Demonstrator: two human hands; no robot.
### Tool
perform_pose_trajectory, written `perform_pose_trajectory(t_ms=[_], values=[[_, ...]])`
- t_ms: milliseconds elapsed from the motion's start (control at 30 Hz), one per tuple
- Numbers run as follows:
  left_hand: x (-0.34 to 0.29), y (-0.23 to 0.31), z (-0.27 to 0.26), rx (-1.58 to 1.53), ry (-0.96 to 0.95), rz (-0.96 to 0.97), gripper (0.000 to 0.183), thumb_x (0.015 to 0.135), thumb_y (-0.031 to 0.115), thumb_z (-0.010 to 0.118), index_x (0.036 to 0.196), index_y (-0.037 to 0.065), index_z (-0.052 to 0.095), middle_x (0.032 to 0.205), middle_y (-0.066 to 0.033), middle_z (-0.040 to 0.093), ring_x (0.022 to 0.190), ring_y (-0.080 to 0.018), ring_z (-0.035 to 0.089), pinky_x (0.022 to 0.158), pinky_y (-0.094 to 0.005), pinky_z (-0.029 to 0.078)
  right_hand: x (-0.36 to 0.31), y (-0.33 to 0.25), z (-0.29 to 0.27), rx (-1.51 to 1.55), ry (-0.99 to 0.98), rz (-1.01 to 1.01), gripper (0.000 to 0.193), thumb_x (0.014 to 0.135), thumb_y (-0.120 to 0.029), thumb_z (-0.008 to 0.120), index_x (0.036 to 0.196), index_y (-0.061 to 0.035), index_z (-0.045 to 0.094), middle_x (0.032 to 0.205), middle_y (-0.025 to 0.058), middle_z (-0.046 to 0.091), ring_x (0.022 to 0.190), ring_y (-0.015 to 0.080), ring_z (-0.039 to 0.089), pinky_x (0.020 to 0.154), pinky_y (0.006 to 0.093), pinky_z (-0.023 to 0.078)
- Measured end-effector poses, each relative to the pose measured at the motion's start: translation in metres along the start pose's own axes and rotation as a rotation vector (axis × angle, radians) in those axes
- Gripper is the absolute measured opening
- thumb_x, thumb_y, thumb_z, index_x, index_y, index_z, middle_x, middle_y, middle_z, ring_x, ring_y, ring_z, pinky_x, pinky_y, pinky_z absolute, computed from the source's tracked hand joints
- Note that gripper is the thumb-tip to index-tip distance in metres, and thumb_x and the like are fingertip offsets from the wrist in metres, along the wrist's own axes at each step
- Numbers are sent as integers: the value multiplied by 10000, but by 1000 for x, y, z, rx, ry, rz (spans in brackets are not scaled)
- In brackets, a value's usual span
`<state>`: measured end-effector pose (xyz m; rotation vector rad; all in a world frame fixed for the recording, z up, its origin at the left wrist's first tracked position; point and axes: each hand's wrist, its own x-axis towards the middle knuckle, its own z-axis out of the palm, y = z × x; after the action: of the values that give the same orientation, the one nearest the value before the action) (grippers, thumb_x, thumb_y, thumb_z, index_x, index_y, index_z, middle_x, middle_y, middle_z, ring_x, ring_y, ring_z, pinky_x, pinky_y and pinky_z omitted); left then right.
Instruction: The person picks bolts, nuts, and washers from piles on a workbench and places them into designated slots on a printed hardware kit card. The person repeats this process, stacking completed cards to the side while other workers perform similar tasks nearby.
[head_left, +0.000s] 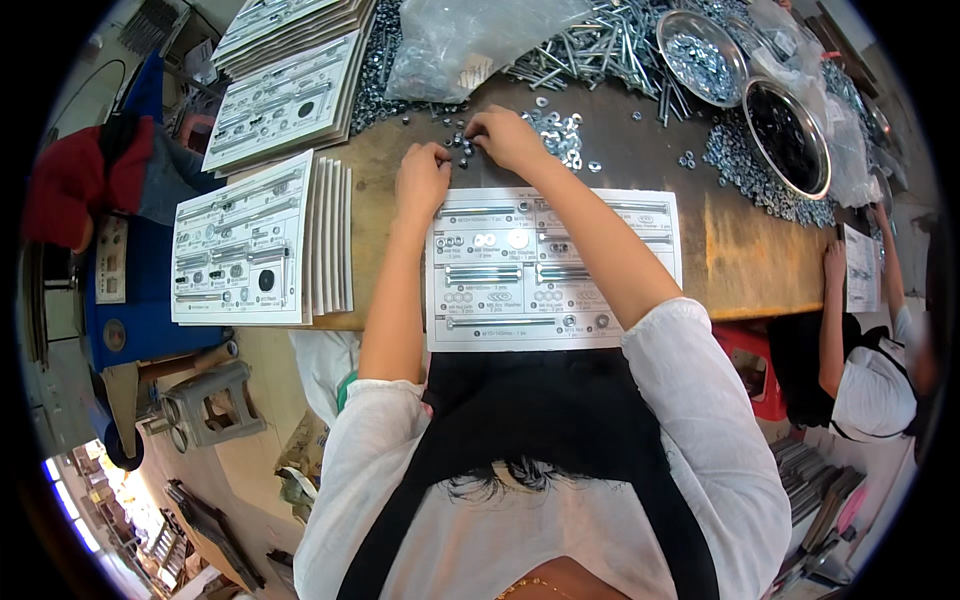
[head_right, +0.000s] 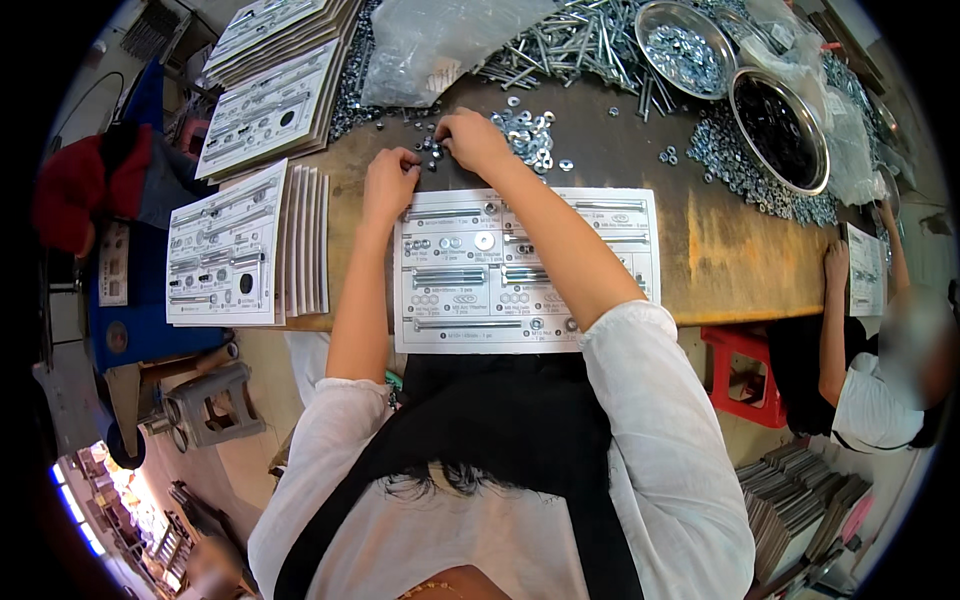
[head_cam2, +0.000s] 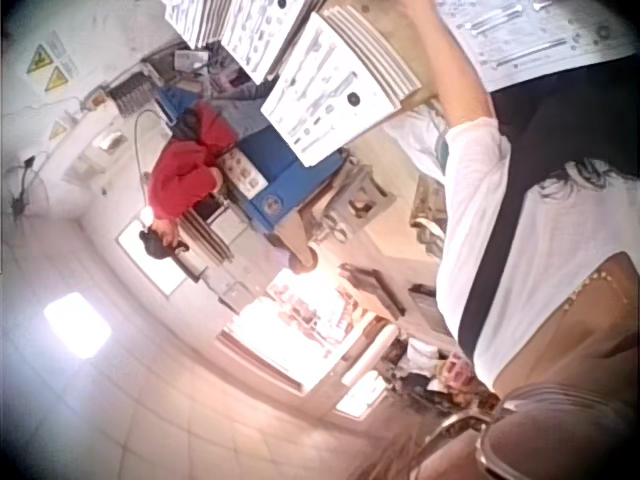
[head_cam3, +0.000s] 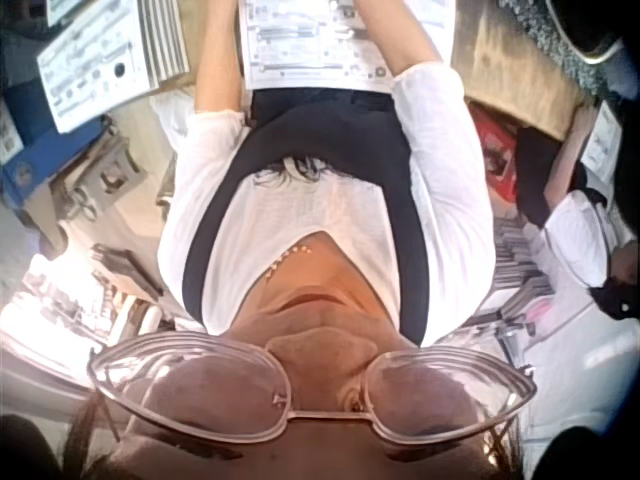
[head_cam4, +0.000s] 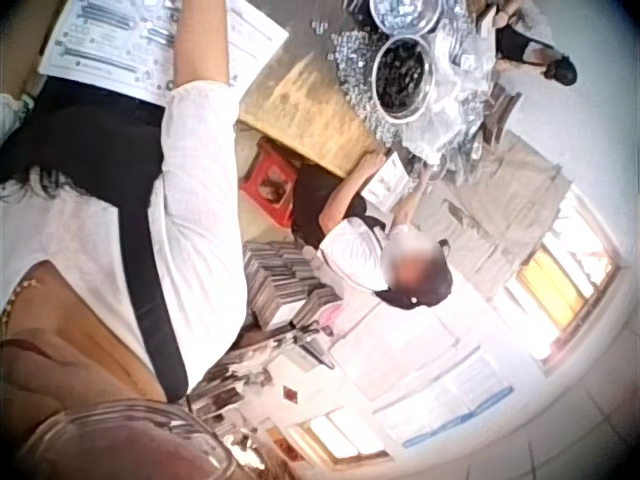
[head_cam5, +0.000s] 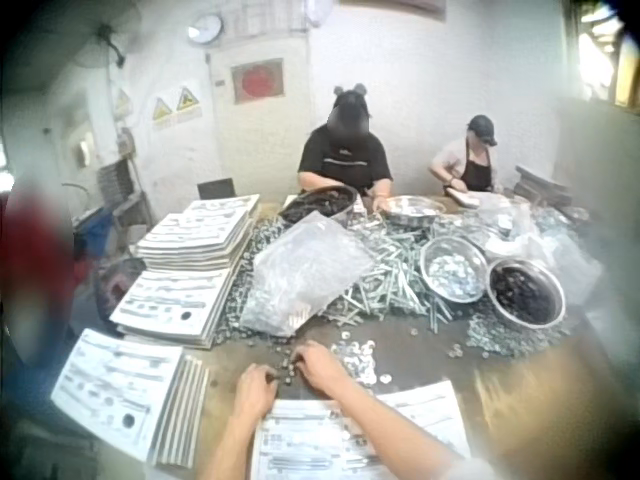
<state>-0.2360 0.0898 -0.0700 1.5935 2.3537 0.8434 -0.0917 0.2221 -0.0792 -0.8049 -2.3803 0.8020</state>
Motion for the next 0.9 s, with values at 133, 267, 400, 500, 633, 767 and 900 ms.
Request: perform_pose_trajectory(t_ms=[133,267,400,500,633,767,900], values=[[-7,9,-6,-135,-11,4,179,825,180,745,972,79,726,969,-125,649,909,-319,658,787,-422,521,-8,-5,2,64,54,74,116,812,-113,716,923,-81,723,944,142,680,932,340,663,815,436,532],[-3,11,-4,-73,8,-49,178,837,251,751,921,94,756,949,-120,655,889,-309,665,764,-420,517,-20,-19,4,104,-47,125,100,809,-130,725,879,-59,720,895,151,693,864,341,672,785,429,531],[2,-5,5,-144,40,-157,183,854,264,742,909,92,770,894,-128,669,835,-313,675,729,-416,518,-31,-31,2,170,-34,129,135,797,-135,739,888,-37,722,865,153,695,835,330,678,756,418,529],[6,-17,9,-223,96,-85,185,854,254,740,912,82,770,885,-131,690,797,-301,679,715,-397,520,-38,-39,-3,188,-114,173,140,778,-137,752,877,-43,720,850,143,696,830,323,679,742,413,530],[7,-38,15,-393,121,-129,180,874,225,718,933,62,769,909,-124,713,777,-252,673,719,-357,514,-42,-50,8,126,-154,152,127,758,-136,763,840,-56,709,852,122,694,840,321,679,737,416,534],[2,-46,13,-413,107,-63,186,926,190,670,991,43,763,927,-95,723,775,-174,653,731,-308,503,-44,-48,16,22,-76,147,167,743,-115,772,873,-69,679,924,132,681,889,337,672,764,449,540],[3,-45,12,-468,36,-52,209,952,228,618,981,88,770,948,-106,693,892,-251,664,797,-339,499,-38,-32,22,10,57,118,273,753,-117,787,978,-65,642,987,156,643,901,358,665,785,446,543]])
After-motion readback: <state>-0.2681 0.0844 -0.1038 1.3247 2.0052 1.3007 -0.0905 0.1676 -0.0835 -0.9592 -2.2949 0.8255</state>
